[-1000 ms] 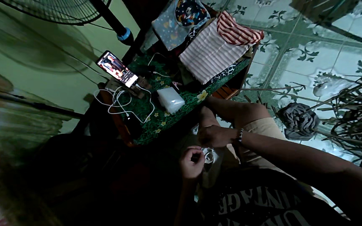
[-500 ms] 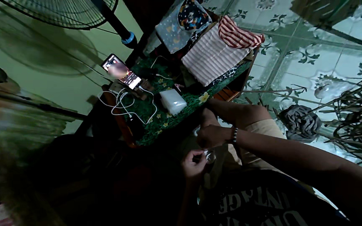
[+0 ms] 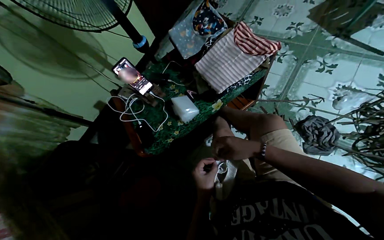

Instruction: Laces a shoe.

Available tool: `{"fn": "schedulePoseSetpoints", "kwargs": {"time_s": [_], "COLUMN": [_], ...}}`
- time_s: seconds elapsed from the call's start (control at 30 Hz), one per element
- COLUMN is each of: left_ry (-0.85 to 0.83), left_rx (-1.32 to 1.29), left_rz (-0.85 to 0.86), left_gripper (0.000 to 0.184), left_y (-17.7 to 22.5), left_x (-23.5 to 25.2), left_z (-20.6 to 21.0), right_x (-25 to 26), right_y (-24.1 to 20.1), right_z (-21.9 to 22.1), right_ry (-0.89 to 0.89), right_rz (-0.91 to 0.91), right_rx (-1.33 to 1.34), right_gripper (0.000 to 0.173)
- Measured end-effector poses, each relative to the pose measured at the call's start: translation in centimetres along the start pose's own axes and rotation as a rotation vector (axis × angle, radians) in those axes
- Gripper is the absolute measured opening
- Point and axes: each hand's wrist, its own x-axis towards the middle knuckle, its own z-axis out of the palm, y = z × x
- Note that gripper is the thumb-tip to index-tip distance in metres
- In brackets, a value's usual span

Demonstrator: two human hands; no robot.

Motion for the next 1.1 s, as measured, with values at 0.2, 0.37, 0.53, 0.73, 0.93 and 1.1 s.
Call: {"fn": "schedulePoseSetpoints", "kwargs": {"time_s": [0.2,0.37,0.53,0.73,0.93,1.1], "left_ry": [0.016,0.017,0.024,0.021,0.009,-0.037], "left_rx": [0.016,0.011,0.033,0.027,-0.033,0.022], "left_rz": [-0.052,-0.111,-0.146,-0.147,-0.221,-0.19], "left_gripper": [0.007,0.007,0.005,0.008,0.02,0.02], "left_y": [0.2,0.5,0.6,1.0,1.4,1.8], "left_x": [0.1,0.0,-0.1,0.0,0.0,0.0], "left_z": [0.2,0.0,0.1,0.1,0.0,-0.3], "right_x": [-0.8,-0.9,-0.9,-1.5,-4.0,-7.4], "right_y": [-0.9,-3.2,-3.8,-4.2,-7.0,-9.0], "right_z": [1.1,1.5,2.3,2.4,1.7,0.1], "right_ry": [0.068,0.027,0.038,0.095,0.024,0.009], "right_rz": [0.048,0.241,0.284,0.254,0.131,-0.145], "right_rx": [-0.296,-0.386,-0.396,-0.404,-0.369,-0.054], "right_gripper": [0.029,0.035,0.032,0.039,0.027,0.015]}}
